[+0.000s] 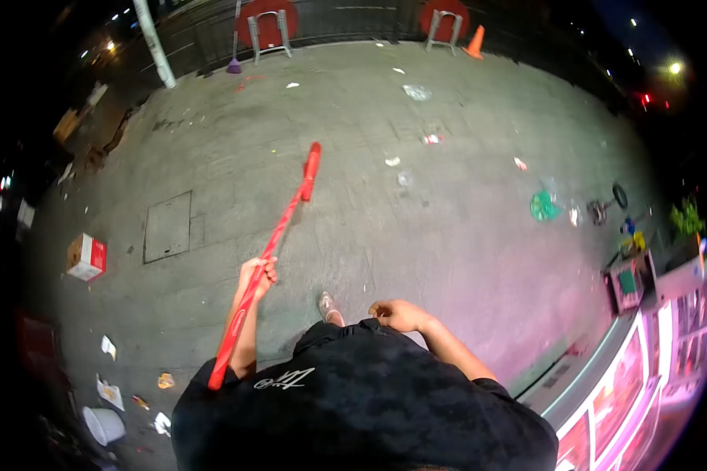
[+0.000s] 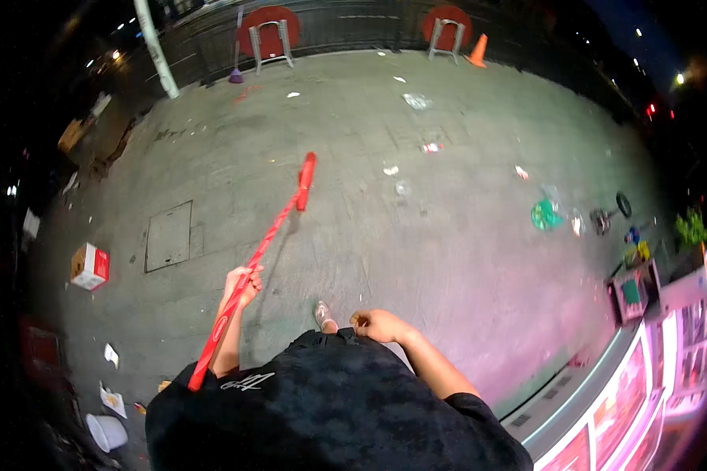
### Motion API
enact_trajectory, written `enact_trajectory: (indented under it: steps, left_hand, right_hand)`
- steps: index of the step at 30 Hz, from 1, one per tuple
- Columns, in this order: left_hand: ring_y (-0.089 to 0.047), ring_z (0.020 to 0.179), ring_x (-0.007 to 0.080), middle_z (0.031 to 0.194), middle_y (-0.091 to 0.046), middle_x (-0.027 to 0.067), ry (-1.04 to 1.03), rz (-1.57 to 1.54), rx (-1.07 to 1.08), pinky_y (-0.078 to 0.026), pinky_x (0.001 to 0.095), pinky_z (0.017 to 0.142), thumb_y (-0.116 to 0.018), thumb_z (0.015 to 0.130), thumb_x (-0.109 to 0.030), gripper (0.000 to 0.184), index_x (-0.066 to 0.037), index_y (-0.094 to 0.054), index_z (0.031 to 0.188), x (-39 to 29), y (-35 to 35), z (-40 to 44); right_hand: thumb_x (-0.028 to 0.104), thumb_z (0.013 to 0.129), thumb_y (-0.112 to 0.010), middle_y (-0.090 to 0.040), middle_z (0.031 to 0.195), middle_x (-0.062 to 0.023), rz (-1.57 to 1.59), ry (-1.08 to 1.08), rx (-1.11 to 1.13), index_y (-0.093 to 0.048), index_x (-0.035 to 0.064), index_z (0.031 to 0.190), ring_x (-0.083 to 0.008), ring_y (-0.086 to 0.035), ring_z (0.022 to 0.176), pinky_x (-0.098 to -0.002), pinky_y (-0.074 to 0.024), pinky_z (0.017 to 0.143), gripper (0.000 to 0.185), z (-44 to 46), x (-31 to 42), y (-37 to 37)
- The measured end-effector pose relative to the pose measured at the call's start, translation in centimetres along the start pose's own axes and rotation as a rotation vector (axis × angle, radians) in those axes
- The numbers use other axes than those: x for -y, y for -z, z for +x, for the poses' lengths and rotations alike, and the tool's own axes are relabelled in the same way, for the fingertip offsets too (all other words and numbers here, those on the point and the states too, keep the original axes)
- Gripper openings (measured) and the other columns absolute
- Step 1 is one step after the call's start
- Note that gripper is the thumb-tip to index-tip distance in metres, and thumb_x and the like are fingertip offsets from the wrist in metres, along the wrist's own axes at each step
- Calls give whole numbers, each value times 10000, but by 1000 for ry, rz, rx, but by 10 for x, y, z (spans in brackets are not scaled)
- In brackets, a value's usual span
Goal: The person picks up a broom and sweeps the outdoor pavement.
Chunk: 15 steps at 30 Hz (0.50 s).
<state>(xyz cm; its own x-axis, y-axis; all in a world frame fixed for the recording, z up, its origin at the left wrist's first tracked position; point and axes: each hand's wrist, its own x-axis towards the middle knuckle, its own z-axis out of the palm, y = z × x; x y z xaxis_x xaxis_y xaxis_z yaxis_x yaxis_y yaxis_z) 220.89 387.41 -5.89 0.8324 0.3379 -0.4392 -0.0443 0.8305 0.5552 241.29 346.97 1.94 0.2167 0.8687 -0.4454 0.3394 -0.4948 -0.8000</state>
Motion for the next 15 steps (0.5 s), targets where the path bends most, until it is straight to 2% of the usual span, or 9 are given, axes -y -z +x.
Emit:
enact_trajectory:
  steps: [1,3,4,7,9,11,12,13,15]
  left_hand:
    - [-551,616,201,722,-604,42,-31,-30,-10,-485,355,659,-607,827,-206,335,39,-654,1052,-6,3,15]
    - [-559,619,207,715,-609,46,38,-2,-71,-482,355,648,-602,819,-216,343,50,-660,1027,-38,9,45]
    - [-561,619,207,710,-611,50,44,-27,-83,-483,355,646,-598,819,-222,341,52,-667,1012,-55,17,58]
    - [-569,620,207,701,-625,67,47,-95,-130,-484,356,632,-586,824,-223,326,53,-678,971,-90,43,91]
    - [-593,624,218,719,-644,74,100,-145,-121,-507,367,651,-575,837,-225,285,31,-672,915,-80,75,94]
    - [-606,627,225,727,-652,76,122,-202,-184,-519,379,652,-577,844,-236,275,20,-665,896,-78,94,99]
    - [-619,629,231,736,-660,78,153,-245,-225,-531,391,653,-578,852,-247,268,8,-657,877,-76,103,100]
    - [-643,644,242,750,-672,80,180,-297,-162,-546,418,640,-569,877,-264,271,-7,-652,859,-76,115,99]
    - [-652,656,246,763,-683,86,82,-368,-94,-541,422,634,-565,900,-280,277,-22,-662,870,-67,141,105]
  right_hand:
    - [206,923,-674,-737,1034,-102,-33,9,28,-662,20,1194,-213,-679,949,-360,-528,890,329,19,9,11]
    - [121,936,-655,-719,1008,-68,156,-3,-9,-660,-3,1181,-181,-670,948,-343,-528,889,275,73,30,41]
    - [122,930,-669,-723,980,-96,218,-10,-30,-654,-27,1168,-166,-680,897,-327,-542,821,281,102,31,48]
    - [137,941,-676,-718,974,-87,304,-59,40,-657,-21,1152,-155,-670,858,-319,-541,806,265,180,68,84]
    - [144,945,-678,-714,971,-78,366,-12,106,-660,-19,1129,-156,-664,842,-308,-539,791,246,216,62,92]
    - [125,955,-663,-713,995,-79,196,-77,146,-653,-20,1135,-154,-666,861,-308,-542,794,232,261,90,113]
    - [112,967,-650,-711,1029,-76,447,-123,198,-647,-11,1162,-154,-668,874,-297,-540,802,231,279,98,119]
    - [112,967,-650,-711,1029,-76,449,-121,216,-647,-11,1162,-154,-668,874,-297,-540,802,231,300,106,122]
    - [115,978,-646,-709,1044,-67,563,-126,258,-640,-2,1188,-140,-664,871,-285,-534,803,240,342,119,130]
